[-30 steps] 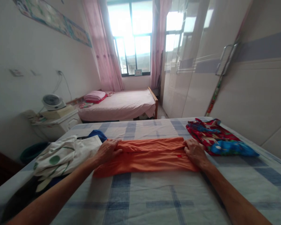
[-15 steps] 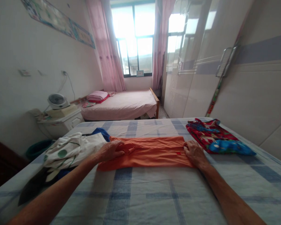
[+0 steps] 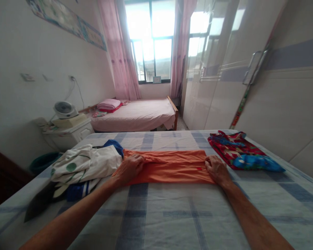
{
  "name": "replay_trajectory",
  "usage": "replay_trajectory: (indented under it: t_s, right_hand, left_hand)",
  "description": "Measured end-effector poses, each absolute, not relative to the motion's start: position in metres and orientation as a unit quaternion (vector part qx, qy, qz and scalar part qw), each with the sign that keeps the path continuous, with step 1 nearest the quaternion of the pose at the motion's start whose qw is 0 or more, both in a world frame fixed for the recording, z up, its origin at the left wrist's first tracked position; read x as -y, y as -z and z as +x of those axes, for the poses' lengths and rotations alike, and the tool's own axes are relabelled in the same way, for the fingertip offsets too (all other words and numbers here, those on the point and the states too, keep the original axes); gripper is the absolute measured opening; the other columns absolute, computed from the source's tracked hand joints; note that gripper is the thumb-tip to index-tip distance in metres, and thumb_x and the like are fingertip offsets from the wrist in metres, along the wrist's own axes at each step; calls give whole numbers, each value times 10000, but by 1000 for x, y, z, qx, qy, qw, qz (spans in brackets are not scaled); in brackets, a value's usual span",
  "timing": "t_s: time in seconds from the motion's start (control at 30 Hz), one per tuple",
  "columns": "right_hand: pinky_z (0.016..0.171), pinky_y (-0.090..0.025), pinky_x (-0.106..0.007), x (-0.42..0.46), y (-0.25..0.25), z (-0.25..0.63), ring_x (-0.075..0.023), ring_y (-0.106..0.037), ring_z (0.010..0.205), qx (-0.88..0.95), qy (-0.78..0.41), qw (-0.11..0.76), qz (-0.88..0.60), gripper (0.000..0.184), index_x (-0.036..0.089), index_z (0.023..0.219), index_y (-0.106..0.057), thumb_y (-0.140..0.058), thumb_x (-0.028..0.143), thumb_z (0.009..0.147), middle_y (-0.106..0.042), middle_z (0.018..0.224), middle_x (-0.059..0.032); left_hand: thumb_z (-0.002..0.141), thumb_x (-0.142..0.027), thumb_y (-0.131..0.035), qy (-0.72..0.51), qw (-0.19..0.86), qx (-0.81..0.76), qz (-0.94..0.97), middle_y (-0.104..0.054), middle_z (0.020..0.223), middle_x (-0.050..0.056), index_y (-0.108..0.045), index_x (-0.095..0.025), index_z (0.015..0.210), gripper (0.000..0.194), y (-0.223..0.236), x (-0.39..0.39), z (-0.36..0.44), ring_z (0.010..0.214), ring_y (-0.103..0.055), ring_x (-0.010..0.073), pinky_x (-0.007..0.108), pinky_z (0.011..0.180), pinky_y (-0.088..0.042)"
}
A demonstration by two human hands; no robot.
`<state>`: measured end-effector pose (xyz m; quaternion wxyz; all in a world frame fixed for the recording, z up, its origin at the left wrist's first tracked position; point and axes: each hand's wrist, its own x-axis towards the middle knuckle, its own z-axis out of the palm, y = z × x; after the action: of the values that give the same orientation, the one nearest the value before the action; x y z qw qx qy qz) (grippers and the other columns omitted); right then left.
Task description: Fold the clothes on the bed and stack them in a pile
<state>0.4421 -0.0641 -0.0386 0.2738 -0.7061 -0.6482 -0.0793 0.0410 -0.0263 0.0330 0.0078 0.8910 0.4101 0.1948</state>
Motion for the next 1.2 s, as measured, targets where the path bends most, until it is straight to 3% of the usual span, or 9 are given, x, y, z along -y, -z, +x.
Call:
replay_trajectory:
  t_s: [0.1, 0.2, 0.33, 0.53, 0.63, 0.73, 0.9, 1.07, 1.2]
  right_hand:
    - [760, -445, -352, 64, 39, 442, -212, -584, 857, 646, 73, 273, -709, 188, 199, 800, -576, -414, 293, 805, -624, 894, -69]
    - [774, -446, -355, 64, 39, 443, -213, -587, 858, 647, 73, 275, -707, 186, 201, 798, -578, -415, 292, 804, -623, 891, -68]
    - [787, -452, -338, 65, 37, 445, -207, -594, 859, 660, 85, 280, -692, 169, 198, 807, -577, -423, 265, 793, -630, 898, -71]
    - [844, -441, -352, 69, 32, 449, -223, -577, 981, 661, 122, 277, -687, 164, 195, 808, -579, -418, 213, 785, -631, 1021, -89]
    - [852, -438, -357, 70, 33, 450, -228, -570, 1003, 672, 124, 268, -680, 171, 187, 852, -592, -438, 224, 786, -628, 1046, -97]
    - [840, -436, -347, 70, 34, 447, -219, -568, 997, 684, 119, 257, -672, 180, 186, 873, -602, -448, 223, 786, -628, 1043, -93]
    - [817, -417, -362, 66, 22, 438, -217, -572, 948, 678, 133, 236, -683, 171, 189, 817, -591, -423, 185, 788, -638, 973, -78]
    - [928, -362, -366, 72, 3, 437, -234, -510, 1101, 695, 195, 233, -652, 132, 194, 770, -591, -468, 159, 735, -622, 1067, -82]
    - [898, -379, -347, 79, 5, 441, -228, -535, 1051, 712, 179, 201, -649, 133, 193, 735, -593, -466, 157, 726, -629, 1030, -81]
  left_hand:
    - [899, -173, -360, -231, 71, -462, 854, -628, 827, 31, -544, -186, 902, 185, -37, 27, 42, 769, -584, 153, 253, 700, -407]
    - [906, -242, -365, -175, 102, -467, 861, -613, 734, 7, -534, -206, 908, 173, -33, 30, 40, 702, -593, 161, 247, 634, -387]
    - [781, -309, -582, -131, 75, -418, 896, -616, 938, 31, -562, -218, 950, 194, -25, 33, 36, 863, -583, 186, 260, 731, -412]
    - [749, -342, -629, -103, 45, -360, 926, -599, 965, 43, -604, -204, 853, 175, -25, 37, 36, 912, -549, 199, 280, 763, -427]
    - [840, -284, -511, -108, 29, -360, 926, -613, 952, 43, -610, -203, 851, 128, -24, 38, 40, 884, -563, 179, 267, 760, -424]
    - [907, -250, -372, -115, 18, -405, 907, -625, 865, 40, -597, -199, 794, 256, -20, 36, 45, 794, -584, 159, 255, 721, -419]
    - [853, -182, -410, -185, 22, -493, 850, -628, 804, 14, -540, -208, 800, 143, -23, 28, 44, 725, -592, 157, 247, 644, -386]
    - [772, -126, -450, -198, 55, -447, 871, -616, 748, -4, -517, -208, 765, 106, -28, 24, 32, 690, -578, 149, 239, 630, -369]
    - [785, -138, -437, -194, 70, -437, 875, -608, 747, -5, -512, -210, 776, 104, -24, 26, 28, 673, -569, 143, 238, 634, -373]
